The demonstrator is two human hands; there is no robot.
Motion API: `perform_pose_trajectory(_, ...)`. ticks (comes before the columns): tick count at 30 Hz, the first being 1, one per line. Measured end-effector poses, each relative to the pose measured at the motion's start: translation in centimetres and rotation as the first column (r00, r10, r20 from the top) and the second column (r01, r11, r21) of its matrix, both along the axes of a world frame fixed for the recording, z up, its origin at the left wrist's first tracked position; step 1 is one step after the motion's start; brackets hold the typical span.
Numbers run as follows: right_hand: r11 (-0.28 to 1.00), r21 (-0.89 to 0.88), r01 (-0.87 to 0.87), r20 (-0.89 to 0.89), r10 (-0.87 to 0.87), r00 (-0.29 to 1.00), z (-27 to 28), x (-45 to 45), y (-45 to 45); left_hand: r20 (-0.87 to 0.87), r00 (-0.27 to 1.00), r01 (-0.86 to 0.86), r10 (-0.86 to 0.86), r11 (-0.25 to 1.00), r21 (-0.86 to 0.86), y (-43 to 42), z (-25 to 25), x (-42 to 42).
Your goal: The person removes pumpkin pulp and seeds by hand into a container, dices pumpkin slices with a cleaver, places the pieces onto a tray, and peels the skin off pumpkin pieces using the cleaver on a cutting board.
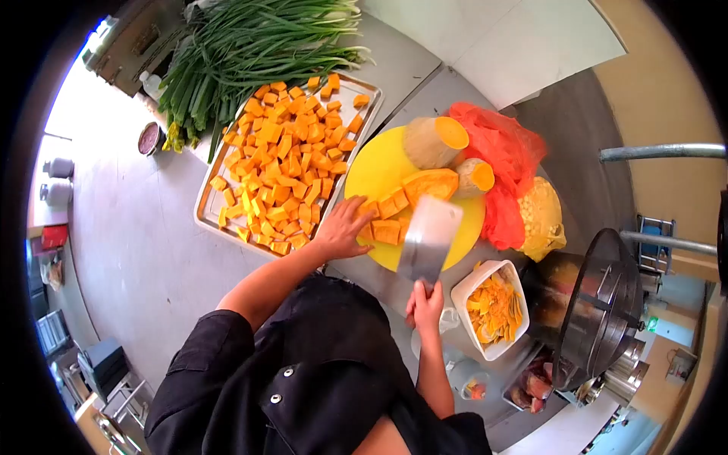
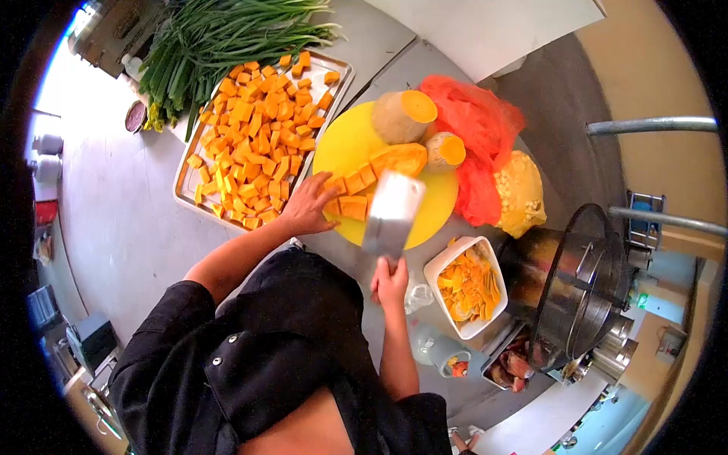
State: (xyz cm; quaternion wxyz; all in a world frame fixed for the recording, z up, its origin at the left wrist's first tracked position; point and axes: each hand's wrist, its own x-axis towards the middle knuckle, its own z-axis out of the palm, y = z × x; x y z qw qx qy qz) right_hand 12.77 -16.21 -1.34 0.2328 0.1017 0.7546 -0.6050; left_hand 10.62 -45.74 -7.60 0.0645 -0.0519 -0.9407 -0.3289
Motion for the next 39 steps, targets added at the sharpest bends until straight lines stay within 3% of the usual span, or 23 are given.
perform_pose_trajectory(3, 0.928, -0.157, 0.339, 0.239, -0.297, 0.924, -3.8, 4.3, 3.1, 0.087, 0.981, 0.191, -0.175, 0.950, -0.248, 1.2, 2.3, -3.1)
perform_pose_trajectory(5, 0.906, -0.147, 0.398, 0.308, -0.340, 0.889, -6.8, 6.1, 3.5, 0.196, 0.955, 0.271, -0.221, 0.919, -0.287, 2.0, 1.7, -5.1)
perform_pose_trajectory(7, 0.885, -0.243, 0.397, 0.324, -0.311, 0.893, -10.8, 6.5, 2.7, 0.217, 0.951, 0.283, -0.222, 0.909, -0.307, 2.5, 1.2, -6.0)
perform_pose_trajectory(11, 0.889, -0.372, 0.268, 0.358, -0.129, 0.925, -9.6, 4.2, -5.3, 0.136, 0.955, 0.291, -0.265, 0.927, -0.237, 2.4, 0.1, -5.8)
perform_pose_trajectory(12, 0.893, -0.392, 0.224, 0.375, -0.067, 0.925, -11.1, 4.3, -6.4, 0.062, 0.969, 0.246, -0.238, 0.944, -0.221, 2.4, 0.0, -5.5)
perform_pose_trajectory(15, 0.895, -0.406, 0.187, 0.340, -0.042, 0.939, -8.4, 3.2, -11.0, 0.040, 0.988, 0.154, -0.149, 0.977, -0.147, 1.6, 0.2, -5.1)
perform_pose_trajectory(19, 0.936, -0.346, -0.069, 0.179, 0.139, 0.974, -4.8, 0.8, -14.7, -0.098, 0.993, -0.079, 0.071, 0.994, -0.075, -3.1, 2.6, -4.2)
perform_pose_trajectory(21, 0.916, -0.312, -0.251, 0.100, 0.294, 0.950, -3.2, -1.5, -17.2, -0.128, 0.961, -0.254, 0.247, 0.966, -0.041, -6.7, 2.4, -3.8)
perform_pose_trajectory(24, 0.917, -0.264, -0.300, 0.072, 0.329, 0.942, -2.1, -2.5, -19.4, -0.059, 0.882, -0.470, 0.468, 0.881, -0.046, -11.7, 2.1, -3.7)
perform_pose_trajectory(27, 0.942, -0.306, -0.138, 0.157, 0.193, 0.969, -0.5, -0.9, -14.8, -0.326, 0.797, -0.592, 0.508, 0.763, -0.259, -13.0, 1.6, -4.8)
perform_pose_trajectory(28, 0.948, -0.311, -0.074, 0.198, 0.140, 0.970, -0.5, 0.1, -12.2, -0.324, 0.824, -0.549, 0.465, 0.798, -0.250, -11.6, 2.1, -5.9)
perform_pose_trajectory(29, 0.950, -0.312, -0.013, 0.239, 0.092, 0.967, -0.8, 1.3, -9.4, -0.201, 0.889, -0.431, 0.412, 0.901, -0.059, -9.8, 2.4, -7.6)
perform_pose_trajectory(30, 0.946, -0.319, 0.067, 0.277, 0.025, 0.960, -1.8, 2.9, -6.6, -0.147, 0.959, -0.243, 0.243, 0.970, 0.014, -8.3, 1.6, -9.2)
perform_pose_trajectory(31, 0.935, -0.322, 0.147, 0.315, -0.040, 0.948, -3.3, 4.6, -4.1, -0.165, 0.975, -0.162, 0.152, 0.986, -0.050, -5.8, 2.2, -11.0)
perform_pose_trajectory(32, 0.928, -0.297, 0.226, 0.310, -0.130, 0.942, -4.5, 6.4, -2.2, -0.090, 0.990, -0.108, 0.106, 0.994, -0.010, -3.8, 2.2, -12.5)
perform_pose_trajectory(36, 0.861, -0.229, 0.453, 0.318, -0.374, 0.871, -6.9, 8.1, 0.3, 0.065, 0.992, -0.115, 0.109, 0.988, 0.104, 0.4, -1.6, -14.0)
perform_pose_trajectory(37, 0.848, -0.211, 0.485, 0.324, -0.408, 0.854, -7.9, 8.1, 0.4, 0.037, 0.993, -0.118, 0.115, 0.988, 0.098, 2.0, -2.2, -12.3)
perform_pose_trajectory(39, 0.857, -0.271, 0.438, 0.334, -0.343, 0.878, -8.3, 7.0, -0.9, -0.030, 0.992, -0.122, 0.124, 0.991, 0.060, 4.9, -2.9, -8.0)
